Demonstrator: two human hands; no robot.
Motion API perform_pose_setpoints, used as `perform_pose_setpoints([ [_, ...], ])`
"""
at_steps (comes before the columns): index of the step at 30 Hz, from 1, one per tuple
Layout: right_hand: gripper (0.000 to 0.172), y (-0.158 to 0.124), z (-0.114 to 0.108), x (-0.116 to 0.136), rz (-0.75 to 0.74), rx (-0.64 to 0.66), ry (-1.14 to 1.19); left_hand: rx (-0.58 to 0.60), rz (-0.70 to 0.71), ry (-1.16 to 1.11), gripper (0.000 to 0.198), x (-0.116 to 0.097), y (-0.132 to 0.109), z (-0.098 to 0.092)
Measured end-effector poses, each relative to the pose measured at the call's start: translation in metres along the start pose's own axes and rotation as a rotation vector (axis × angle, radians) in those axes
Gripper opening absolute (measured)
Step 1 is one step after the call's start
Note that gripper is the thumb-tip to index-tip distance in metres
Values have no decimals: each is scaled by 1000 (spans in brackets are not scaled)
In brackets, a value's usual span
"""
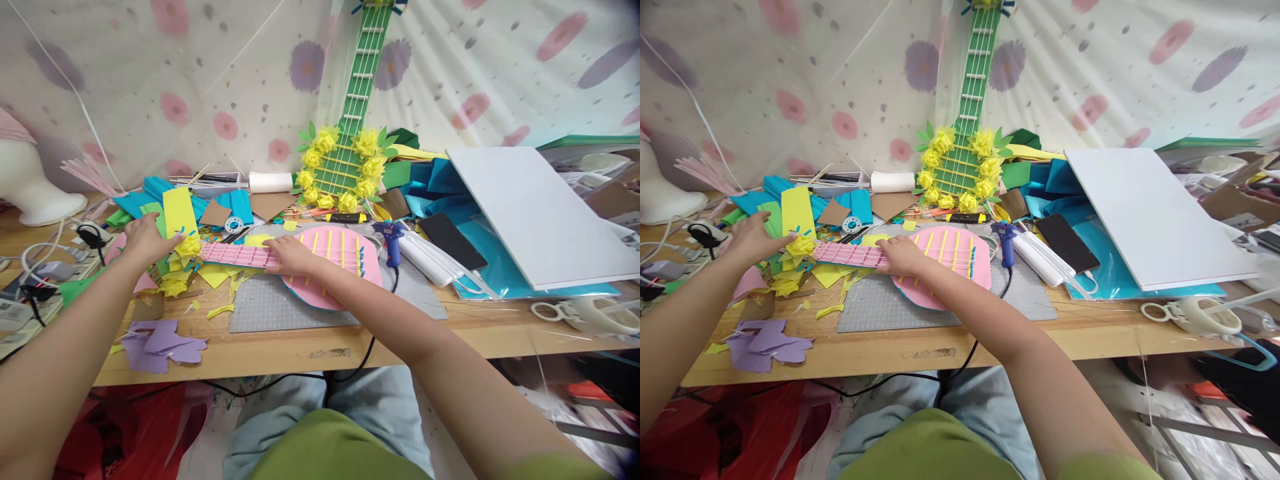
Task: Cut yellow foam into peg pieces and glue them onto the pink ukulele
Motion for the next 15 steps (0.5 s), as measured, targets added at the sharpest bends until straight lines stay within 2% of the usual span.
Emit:
perform_pose_setpoints([
  [3, 64, 0, 0, 0, 3, -3, 7, -2, -28, -29, 76, -1, 1, -1],
  [9, 63, -1, -1, 1, 4, 4, -3, 92, -36, 19, 85, -6, 0, 4],
  [12, 63, -1, 0, 2, 9, 4, -9, 59, -43, -21, 79, -10, -5, 2],
  [15, 62, -2, 1, 2, 5, -8, -6, -46, -82, -131, 67, -8, -8, -1],
])
Point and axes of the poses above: each hand's wrist, its own y-axis towards the middle knuckle, its own z-axis out of the palm, x = y × z, the point moved 1 cm from there along y, towards the middle knuckle
